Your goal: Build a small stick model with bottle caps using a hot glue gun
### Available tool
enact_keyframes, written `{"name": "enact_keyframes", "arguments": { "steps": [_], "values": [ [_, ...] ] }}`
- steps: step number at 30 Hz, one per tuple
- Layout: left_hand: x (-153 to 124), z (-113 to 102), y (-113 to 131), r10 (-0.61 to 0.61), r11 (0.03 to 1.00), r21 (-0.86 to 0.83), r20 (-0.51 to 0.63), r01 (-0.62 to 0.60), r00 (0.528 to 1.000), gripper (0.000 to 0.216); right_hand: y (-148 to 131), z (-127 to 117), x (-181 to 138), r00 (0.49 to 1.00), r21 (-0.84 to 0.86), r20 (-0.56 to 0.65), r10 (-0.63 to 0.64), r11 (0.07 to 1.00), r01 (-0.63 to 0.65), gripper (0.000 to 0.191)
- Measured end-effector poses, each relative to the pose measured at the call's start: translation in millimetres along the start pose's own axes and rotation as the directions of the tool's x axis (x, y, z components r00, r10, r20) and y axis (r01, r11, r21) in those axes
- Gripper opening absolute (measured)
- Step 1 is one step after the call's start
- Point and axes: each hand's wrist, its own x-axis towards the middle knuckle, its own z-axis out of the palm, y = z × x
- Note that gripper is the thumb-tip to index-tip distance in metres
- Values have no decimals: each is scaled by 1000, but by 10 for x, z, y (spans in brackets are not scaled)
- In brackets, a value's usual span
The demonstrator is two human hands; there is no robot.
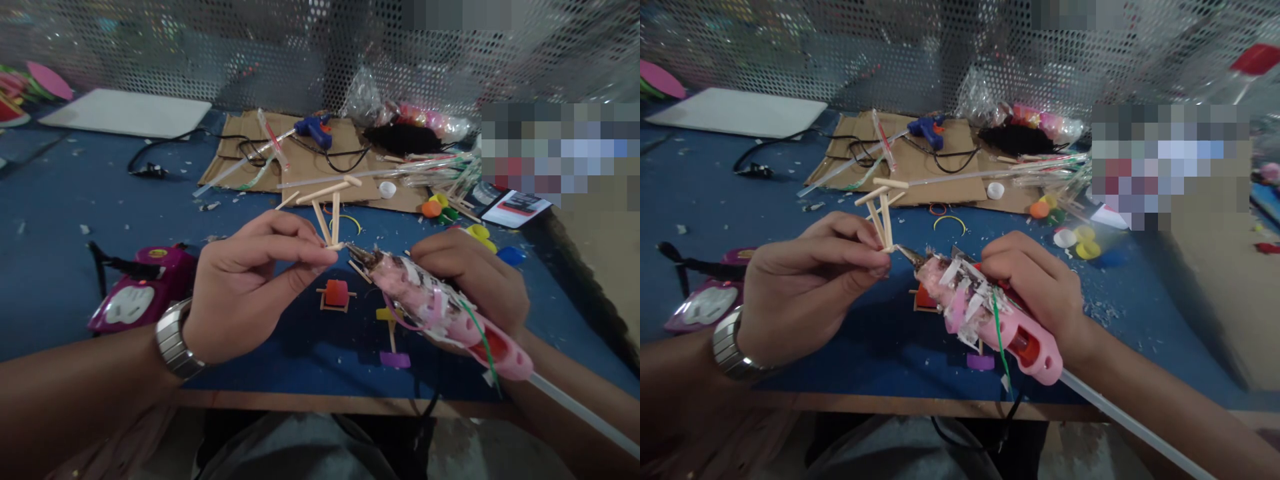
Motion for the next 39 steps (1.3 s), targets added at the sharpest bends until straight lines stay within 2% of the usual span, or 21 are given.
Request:
{"name": "enact_keyframes", "arguments": {
  "steps": [10, 18, 23, 36, 39],
  "values": [
    [13, -13, 5, -40, 998, -50, 15, 41, 999, 10, 11, 10, -11, 1000, 19, -10, 1, 1000, -1, 17],
    [-7, 19, -55, -65, 985, -162, -8, 63, 998, 14, -23, -9, -12, 1000, -13, 7, -5, 1000, 6, 17],
    [-21, 29, -23, -169, 965, -202, 21, 170, 985, 14, -37, -24, -5, 999, -1, 37, -25, 1000, 25, 18],
    [-15, 57, -13, -259, 918, -304, 21, 253, 966, 21, -46, -24, -2, 998, -24, 40, -46, 999, 47, 18],
    [-13, 70, -7, -311, 888, -353, 14, 296, 950, 22, -49, -27, -2, 998, -32, 41, -46, 998, 47, 17]
  ]
}}
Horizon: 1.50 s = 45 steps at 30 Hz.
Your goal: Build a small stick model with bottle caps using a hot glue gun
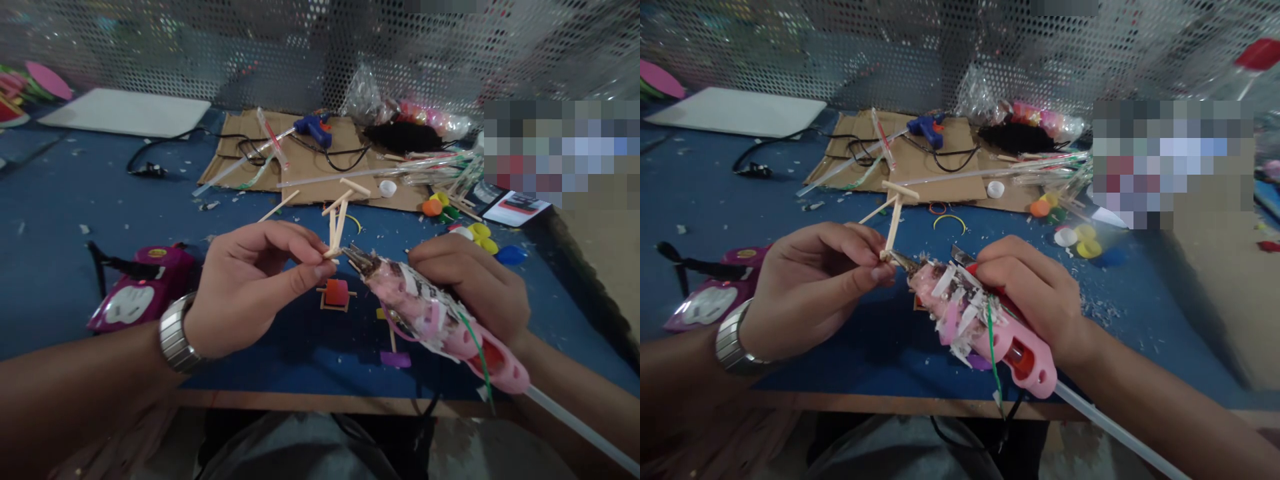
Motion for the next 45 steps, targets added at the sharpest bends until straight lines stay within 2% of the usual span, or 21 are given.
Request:
{"name": "enact_keyframes", "arguments": {
  "steps": [5, 14, 26, 31, 38, 45],
  "values": [
    [-11, 42, 28, -150, 984, -107, -48, 144, 987, 24, -15, 2, -9, 1000, 0, 23, 13, 1000, -13, 15],
    [-14, 41, 37, -228, 951, -223, -32, 215, 973, 23, -12, 25, -27, 999, 3, 31, 9, 1000, -9, 22],
    [-13, 54, 43, -242, 942, -245, -21, 230, 970, 22, -18, 1, -34, 998, 35, 61, 33, 999, -36, 21],
    [-6, 56, 47, -229, 944, -250, -32, 214, 973, 22, -36, 10, -29, 998, 43, 37, 60, 997, -61, 19],
    [0, 73, 61, -243, 947, -232, -58, 224, 968, 25, -50, -2, 1, 994, 56, 80, 72, 995, -77, 22],
    [0, 55, 36, -209, 949, -248, -35, 194, 977, 21, -50, 21, -57, 993, 21, 66, 101, 995, -102, 18]
  ]
}}
